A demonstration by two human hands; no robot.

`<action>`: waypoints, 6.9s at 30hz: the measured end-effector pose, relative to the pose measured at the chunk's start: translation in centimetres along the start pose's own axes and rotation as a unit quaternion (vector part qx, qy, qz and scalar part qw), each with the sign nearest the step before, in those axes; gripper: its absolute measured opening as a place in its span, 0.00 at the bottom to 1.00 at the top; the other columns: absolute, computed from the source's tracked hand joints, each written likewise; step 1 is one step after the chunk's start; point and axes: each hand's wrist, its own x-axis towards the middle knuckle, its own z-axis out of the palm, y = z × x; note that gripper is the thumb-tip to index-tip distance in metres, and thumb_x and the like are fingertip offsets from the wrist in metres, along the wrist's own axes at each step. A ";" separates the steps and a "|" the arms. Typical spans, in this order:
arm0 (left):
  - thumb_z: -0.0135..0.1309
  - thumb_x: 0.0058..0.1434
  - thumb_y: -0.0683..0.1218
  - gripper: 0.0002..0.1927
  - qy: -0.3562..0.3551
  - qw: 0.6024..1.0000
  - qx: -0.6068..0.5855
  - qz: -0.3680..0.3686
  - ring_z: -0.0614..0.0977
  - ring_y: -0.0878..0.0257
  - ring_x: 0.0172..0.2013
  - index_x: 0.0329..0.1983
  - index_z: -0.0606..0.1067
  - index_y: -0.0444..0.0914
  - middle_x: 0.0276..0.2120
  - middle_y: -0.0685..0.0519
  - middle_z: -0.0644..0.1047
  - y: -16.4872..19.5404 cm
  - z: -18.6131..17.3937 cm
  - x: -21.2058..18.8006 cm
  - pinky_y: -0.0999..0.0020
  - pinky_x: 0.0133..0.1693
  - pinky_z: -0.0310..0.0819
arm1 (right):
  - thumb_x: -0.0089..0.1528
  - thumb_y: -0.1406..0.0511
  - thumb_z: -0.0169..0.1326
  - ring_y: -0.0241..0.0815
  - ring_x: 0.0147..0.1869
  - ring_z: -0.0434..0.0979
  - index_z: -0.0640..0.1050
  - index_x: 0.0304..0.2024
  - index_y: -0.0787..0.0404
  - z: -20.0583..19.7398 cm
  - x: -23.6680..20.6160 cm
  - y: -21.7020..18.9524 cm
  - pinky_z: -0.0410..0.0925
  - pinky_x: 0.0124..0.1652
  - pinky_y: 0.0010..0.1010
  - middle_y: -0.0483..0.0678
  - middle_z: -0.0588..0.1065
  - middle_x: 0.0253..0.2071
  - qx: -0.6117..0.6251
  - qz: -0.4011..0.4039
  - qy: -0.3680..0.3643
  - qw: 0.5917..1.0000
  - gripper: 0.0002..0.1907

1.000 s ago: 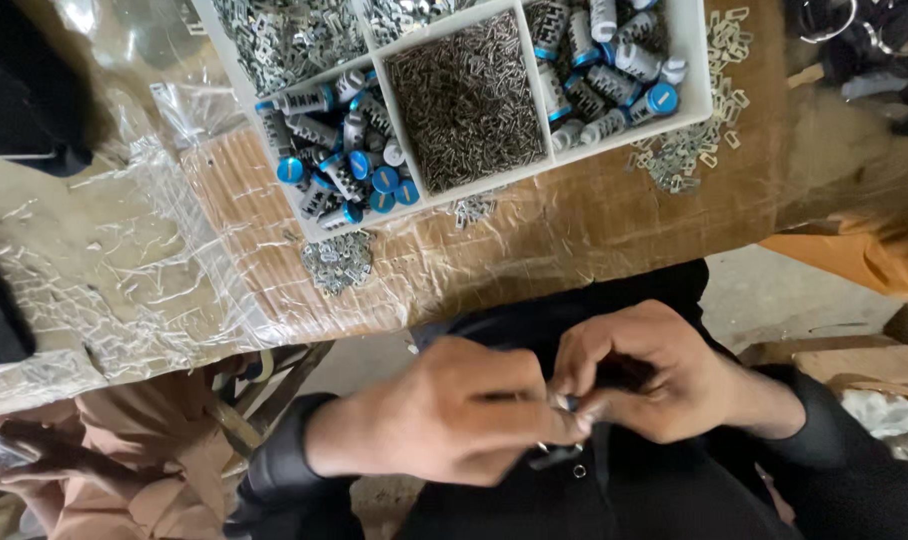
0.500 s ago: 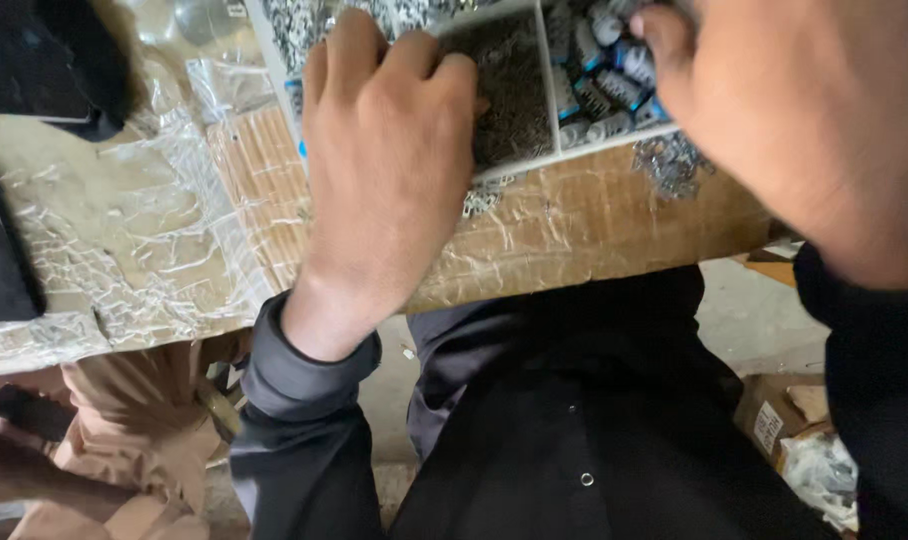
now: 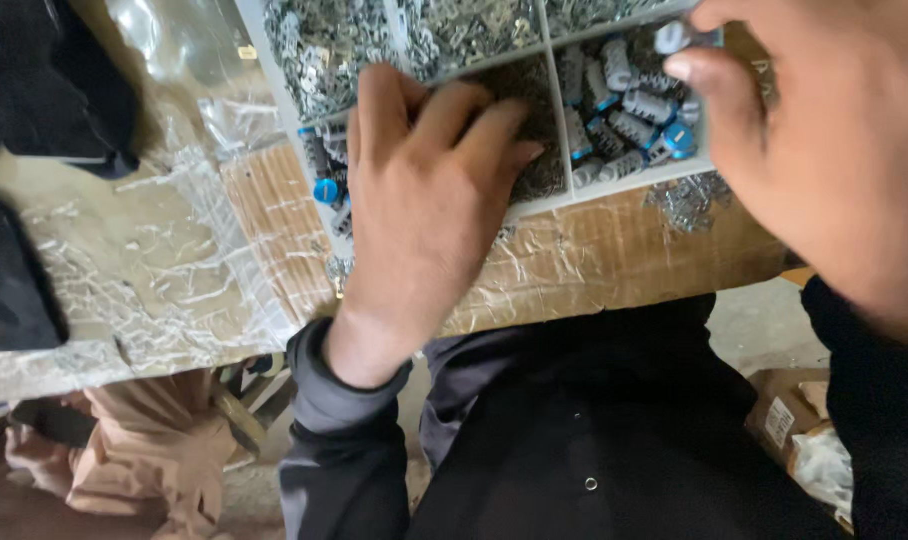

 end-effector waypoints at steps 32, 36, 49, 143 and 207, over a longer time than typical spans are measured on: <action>0.70 0.56 0.46 0.11 -0.063 0.998 0.004 -0.030 0.71 0.52 0.36 0.37 0.82 0.36 0.33 0.53 0.79 0.8 -0.9 1.3 0.55 0.39 0.64 | 0.63 0.82 0.56 0.48 0.52 0.83 0.68 0.52 0.82 1.7 2.8 -1.4 0.80 0.53 0.32 0.68 0.72 0.56 0.485 -0.036 0.028 0.873 0.17; 0.69 0.65 0.43 0.10 -0.003 0.996 -0.083 -0.036 0.74 0.58 0.40 0.44 0.80 0.35 0.39 0.53 0.79 0.6 -0.7 0.9 0.62 0.42 0.66 | 0.61 0.84 0.53 0.56 0.56 0.81 0.66 0.54 0.85 1.3 3.2 -1.8 0.81 0.57 0.38 0.72 0.70 0.56 0.468 -0.040 0.023 0.883 0.18; 0.67 0.67 0.35 0.10 0.054 0.942 -0.319 -0.094 0.84 0.64 0.42 0.47 0.79 0.36 0.44 0.53 0.83 0.5 -0.3 -1.5 0.73 0.43 0.79 | 0.62 0.81 0.56 0.41 0.44 0.84 0.69 0.48 0.79 1.8 3.0 -1.2 0.77 0.40 0.21 0.70 0.73 0.53 0.482 -0.080 0.013 0.873 0.14; 0.67 0.57 0.32 0.09 -0.126 0.847 -0.496 -0.144 0.79 0.69 0.29 0.32 0.79 0.37 0.31 0.53 0.81 -0.9 -3.0 -0.6 0.75 0.29 0.69 | 0.57 0.71 0.71 0.34 0.34 0.84 0.83 0.37 0.64 2.4 4.0 -1.0 0.73 0.27 0.17 0.56 0.79 0.41 0.458 -0.226 0.003 0.860 0.09; 0.64 0.68 0.33 0.09 0.088 0.910 -0.376 -0.150 0.82 0.63 0.43 0.48 0.77 0.33 0.42 0.50 0.82 1.4 -1.0 -0.7 0.73 0.46 0.78 | 0.63 0.78 0.63 0.38 0.53 0.83 0.76 0.52 0.71 2.8 2.0 -2.7 0.82 0.52 0.22 0.56 0.72 0.55 0.582 0.010 0.090 0.808 0.15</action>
